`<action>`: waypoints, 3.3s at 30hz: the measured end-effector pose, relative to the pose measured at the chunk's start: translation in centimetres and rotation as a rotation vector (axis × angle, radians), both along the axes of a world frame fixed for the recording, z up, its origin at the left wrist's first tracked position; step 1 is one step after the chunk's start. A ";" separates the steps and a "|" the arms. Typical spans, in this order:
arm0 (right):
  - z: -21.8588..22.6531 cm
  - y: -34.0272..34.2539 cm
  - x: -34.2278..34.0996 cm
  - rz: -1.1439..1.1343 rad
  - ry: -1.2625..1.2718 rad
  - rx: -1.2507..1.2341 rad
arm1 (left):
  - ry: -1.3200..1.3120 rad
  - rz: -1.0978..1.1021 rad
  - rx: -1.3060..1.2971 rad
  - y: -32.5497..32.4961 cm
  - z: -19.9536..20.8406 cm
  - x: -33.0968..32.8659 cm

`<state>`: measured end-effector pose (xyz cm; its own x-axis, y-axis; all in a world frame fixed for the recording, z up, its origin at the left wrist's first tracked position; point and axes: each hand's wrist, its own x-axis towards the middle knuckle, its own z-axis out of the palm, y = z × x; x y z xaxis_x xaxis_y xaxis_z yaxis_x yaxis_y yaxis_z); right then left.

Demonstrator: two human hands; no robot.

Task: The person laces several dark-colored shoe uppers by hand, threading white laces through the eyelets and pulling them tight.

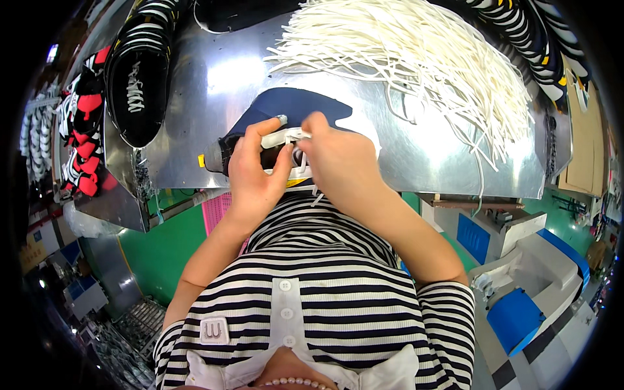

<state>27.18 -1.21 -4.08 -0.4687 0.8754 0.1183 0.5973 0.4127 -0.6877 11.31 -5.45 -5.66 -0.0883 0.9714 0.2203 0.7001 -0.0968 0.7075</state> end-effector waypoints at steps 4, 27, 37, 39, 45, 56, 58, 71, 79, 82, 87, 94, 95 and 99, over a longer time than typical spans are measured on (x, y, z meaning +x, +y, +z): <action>-0.9 0.8 -2.6 0.032 -0.070 0.202 | 0.060 -0.042 0.089 0.1 0.3 0.0; -2.2 -0.8 4.6 -0.365 0.631 -0.469 | 0.251 -0.236 -0.040 1.7 2.5 1.1; -2.1 -4.1 3.2 -0.199 0.731 -0.743 | 0.145 -0.369 0.185 2.1 5.0 1.1; -1.9 -5.3 4.1 0.061 0.499 -0.648 | 0.223 -0.310 0.194 2.3 5.9 0.4; -1.0 -3.5 4.3 -0.001 0.593 -0.454 | 0.464 -0.304 -0.044 2.8 2.9 -1.0; -4.2 2.4 0.1 -0.250 0.717 -0.030 | 0.103 -0.359 -0.148 4.0 2.3 -1.7; -4.5 2.5 -0.3 -0.259 0.659 0.054 | 0.094 -0.346 -0.134 4.0 2.0 -1.8; -2.6 -0.3 1.4 -0.280 0.640 -0.287 | 0.235 -0.160 -0.148 4.3 1.9 -0.3; -2.2 -1.3 2.5 -0.233 0.443 -0.410 | 0.197 -0.217 -0.022 4.4 0.9 -0.8; -2.3 -1.1 2.5 -0.218 0.429 -0.406 | 0.196 -0.248 0.039 4.3 0.7 -0.8; -2.4 -1.8 1.5 -0.293 0.326 -0.361 | 0.201 -0.299 0.094 2.7 1.0 0.0; -2.9 -2.0 -0.7 -0.295 0.298 -0.166 | 0.205 -0.336 0.169 1.1 1.0 0.5; -3.0 -1.9 -0.8 -0.292 0.289 -0.167 | 0.203 -0.344 0.203 1.1 0.7 0.5; -3.0 -2.5 0.2 -0.246 0.253 -0.119 | 0.247 -0.309 0.191 1.1 0.8 0.0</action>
<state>27.36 -3.69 -7.08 -0.2113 0.9729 0.0942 0.4736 0.1862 -0.8608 11.30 -4.37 -4.86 0.2779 0.8837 0.3767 0.7634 -0.4412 0.4718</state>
